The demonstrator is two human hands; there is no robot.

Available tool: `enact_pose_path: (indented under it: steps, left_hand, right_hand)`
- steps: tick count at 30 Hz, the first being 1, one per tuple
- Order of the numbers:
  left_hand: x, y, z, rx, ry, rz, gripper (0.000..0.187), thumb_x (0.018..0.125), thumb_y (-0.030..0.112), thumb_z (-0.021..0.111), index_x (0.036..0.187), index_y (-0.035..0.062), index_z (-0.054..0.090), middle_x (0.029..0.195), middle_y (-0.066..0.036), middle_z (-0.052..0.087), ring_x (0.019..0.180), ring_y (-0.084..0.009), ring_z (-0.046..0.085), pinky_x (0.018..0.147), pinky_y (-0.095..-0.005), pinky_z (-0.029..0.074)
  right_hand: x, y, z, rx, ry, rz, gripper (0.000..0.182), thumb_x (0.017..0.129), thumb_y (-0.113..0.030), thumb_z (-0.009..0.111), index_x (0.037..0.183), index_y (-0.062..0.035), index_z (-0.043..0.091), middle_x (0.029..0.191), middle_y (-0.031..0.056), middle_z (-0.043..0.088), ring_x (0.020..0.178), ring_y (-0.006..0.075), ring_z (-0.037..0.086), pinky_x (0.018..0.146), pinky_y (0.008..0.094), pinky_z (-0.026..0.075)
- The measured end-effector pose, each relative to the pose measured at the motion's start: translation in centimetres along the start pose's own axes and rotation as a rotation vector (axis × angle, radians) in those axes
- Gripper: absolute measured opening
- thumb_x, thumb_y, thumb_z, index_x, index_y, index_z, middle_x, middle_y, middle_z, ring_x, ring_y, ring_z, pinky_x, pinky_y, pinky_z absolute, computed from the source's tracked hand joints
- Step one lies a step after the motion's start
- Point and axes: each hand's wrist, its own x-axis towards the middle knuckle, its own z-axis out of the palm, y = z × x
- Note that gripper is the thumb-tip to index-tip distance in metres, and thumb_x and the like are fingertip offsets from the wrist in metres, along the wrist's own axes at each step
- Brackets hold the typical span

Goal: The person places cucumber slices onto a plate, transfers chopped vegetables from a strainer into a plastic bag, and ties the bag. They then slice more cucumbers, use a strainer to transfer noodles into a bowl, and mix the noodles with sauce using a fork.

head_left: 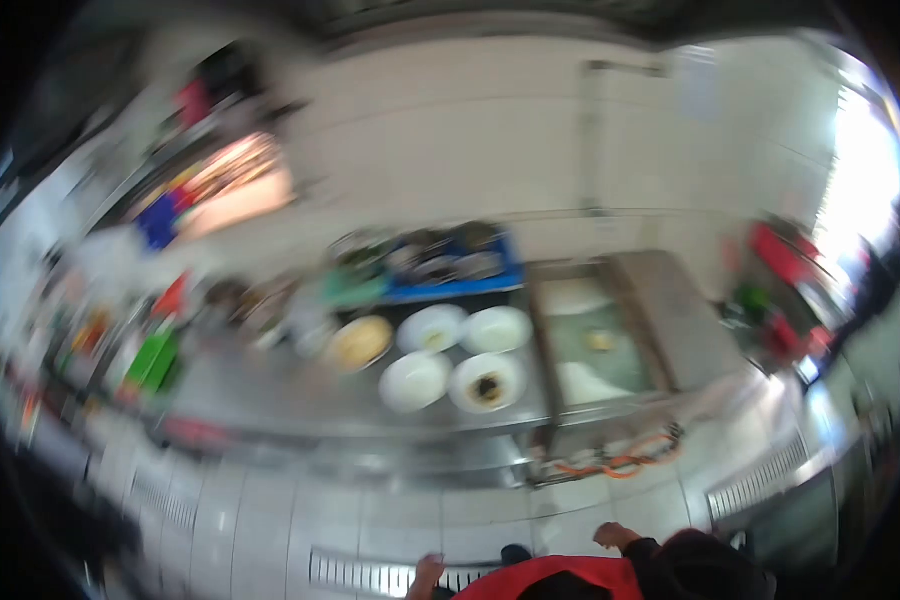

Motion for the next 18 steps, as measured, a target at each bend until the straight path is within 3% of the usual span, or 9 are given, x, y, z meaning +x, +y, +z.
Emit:
enact_pose_path:
  steps: [1,3,4,5,6,7,10,13,18]
  left_hand:
    - [-1.0,0.3,0.4,-0.098,0.083,-0.156,0.032,0.073,0.028,0.050,0.100,0.0128,0.061,0.102,-0.013,0.059,0.093,-0.0303,0.056,0.080,-0.0393,0.046]
    - [-4.5,6.1,-6.4,-0.397,0.319,-0.314,0.031,0.072,0.021,0.052,0.100,0.0116,0.061,0.093,-0.017,0.060,0.088,-0.0341,0.057,0.076,-0.0415,0.047]
    - [-5.7,7.2,-7.7,-0.459,0.326,-0.464,0.025,0.079,0.023,0.051,0.095,0.0067,0.062,0.090,-0.016,0.061,0.087,-0.0333,0.057,0.078,-0.0395,0.046]
    - [-7.1,7.1,-7.5,-0.618,0.451,-0.500,0.031,0.070,0.018,0.053,0.098,0.0096,0.061,0.086,-0.019,0.061,0.085,-0.0360,0.057,0.077,-0.0414,0.046]
    - [-9.6,9.6,-11.7,-0.637,0.405,-0.666,0.029,0.072,0.017,0.051,0.098,0.0096,0.061,0.089,-0.019,0.061,0.085,-0.0347,0.058,0.076,-0.0409,0.046]
    - [-11.1,8.5,-9.5,-0.634,0.568,-0.695,0.028,0.075,0.017,0.048,0.098,0.0101,0.061,0.088,-0.017,0.062,0.085,-0.0331,0.059,0.076,-0.0396,0.047]
    - [-18.7,9.2,-8.3,-0.944,0.915,-1.005,0.024,0.079,0.016,0.044,0.095,0.0104,0.062,0.079,-0.013,0.064,0.075,-0.0278,0.062,0.072,-0.0364,0.048]
    - [-26.5,10.9,-5.3,-0.931,1.164,-1.335,0.025,0.079,0.014,0.043,0.095,0.0112,0.062,0.076,-0.013,0.064,0.073,-0.0241,0.063,0.070,-0.0337,0.048]
    - [-38.5,15.3,-4.5,-0.887,1.626,-1.507,0.024,0.080,0.010,0.043,0.095,0.0073,0.061,0.077,-0.011,0.064,0.073,-0.0193,0.062,0.069,-0.0298,0.048]
  right_hand:
    - [0.3,1.5,0.9,0.254,0.132,-0.159,0.024,0.072,-0.019,0.044,0.063,-0.0022,0.059,0.063,0.0128,0.059,0.056,0.0217,0.059,0.053,0.0358,0.047]
    - [6.5,2.5,1.6,-0.048,-0.273,0.183,0.026,0.075,-0.025,0.044,0.069,-0.0055,0.061,0.066,0.0087,0.062,0.059,0.0195,0.060,0.056,0.0332,0.048]
    - [7.4,1.9,0.6,0.023,-0.284,0.163,0.023,0.075,-0.021,0.046,0.068,-0.0048,0.060,0.064,0.0095,0.061,0.057,0.0204,0.060,0.053,0.0337,0.048]
    - [8.2,1.4,-0.6,0.094,-0.297,0.143,0.020,0.075,-0.018,0.047,0.067,-0.0042,0.059,0.061,0.0103,0.059,0.055,0.0212,0.060,0.049,0.0342,0.048]
    - [9.9,0.3,-2.1,0.114,-0.316,0.158,0.020,0.075,-0.018,0.047,0.067,-0.0041,0.059,0.060,0.0104,0.059,0.054,0.0213,0.060,0.049,0.0341,0.048]
    - [12.3,-1.4,-3.5,0.092,-0.335,0.162,0.020,0.076,-0.018,0.047,0.067,-0.0039,0.059,0.060,0.0104,0.059,0.054,0.0214,0.059,0.048,0.0341,0.048]
    - [19.4,-8.4,-7.0,-0.042,-0.378,0.113,0.020,0.076,-0.018,0.047,0.067,-0.0035,0.058,0.059,0.0106,0.058,0.053,0.0216,0.059,0.046,0.0339,0.047]
    - [26.1,-16.4,-8.8,-0.200,-0.383,0.025,0.020,0.077,-0.018,0.047,0.067,-0.0031,0.058,0.059,0.0108,0.057,0.051,0.0218,0.059,0.044,0.0338,0.047]
    - [34.9,-32.3,-6.5,-0.412,-0.360,-0.182,0.021,0.078,-0.017,0.048,0.067,-0.0025,0.057,0.057,0.0112,0.056,0.049,0.0222,0.058,0.041,0.0335,0.046]
